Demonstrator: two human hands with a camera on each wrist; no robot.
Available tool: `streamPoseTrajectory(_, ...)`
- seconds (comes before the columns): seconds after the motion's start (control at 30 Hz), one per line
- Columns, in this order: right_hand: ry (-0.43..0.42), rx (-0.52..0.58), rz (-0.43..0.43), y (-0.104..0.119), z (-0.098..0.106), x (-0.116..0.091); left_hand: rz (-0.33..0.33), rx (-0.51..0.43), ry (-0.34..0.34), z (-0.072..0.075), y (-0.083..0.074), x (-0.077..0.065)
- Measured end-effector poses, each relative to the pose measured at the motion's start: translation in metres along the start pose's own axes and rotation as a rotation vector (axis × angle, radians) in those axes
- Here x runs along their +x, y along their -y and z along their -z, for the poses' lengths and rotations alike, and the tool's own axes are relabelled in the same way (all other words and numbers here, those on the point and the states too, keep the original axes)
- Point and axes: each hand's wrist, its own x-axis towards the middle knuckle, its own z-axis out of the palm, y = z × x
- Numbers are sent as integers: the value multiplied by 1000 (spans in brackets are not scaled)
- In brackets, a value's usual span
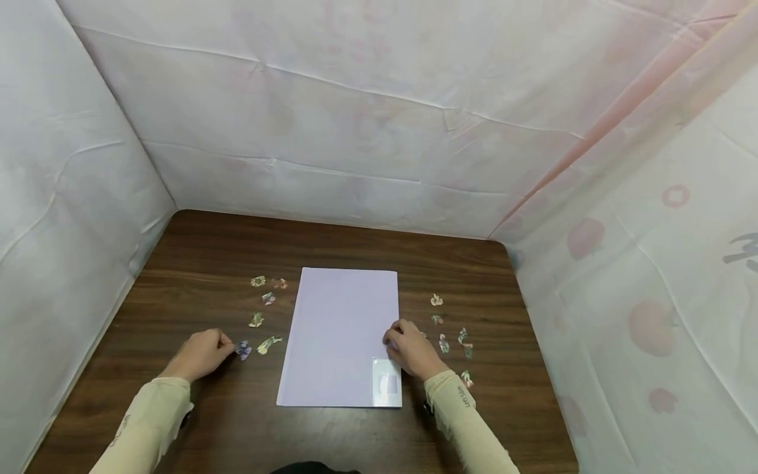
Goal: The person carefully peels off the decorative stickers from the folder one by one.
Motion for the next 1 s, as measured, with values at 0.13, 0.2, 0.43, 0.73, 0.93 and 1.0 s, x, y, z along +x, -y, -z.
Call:
streamPoseTrajectory(0.13, -4, 8, -5, -2, 2, -1, 7, -3, -6, 3, 11, -5)
streamPoseTrajectory(0.2, -13, 3, -3, -4, 3, -1, 6, -6, -19, 4, 14, -4)
streamPoseTrajectory(0.43, 1, 18, -21, -8, 4, -2, 23, 1, -63, 4, 13, -3)
streamPoseTrajectory(0.73, 33, -13, -52, -11, 10, 3, -37, 28, -190, 4, -5, 5)
streamPoseTrajectory(0.93, 41, -51, -55, -10, 14, 10, -97, 36, -287, 3, -24, 16)
streamPoseTrajectory(1.0, 42, -73, -59, -10, 14, 14, -121, 38, -324, 3, -34, 20)
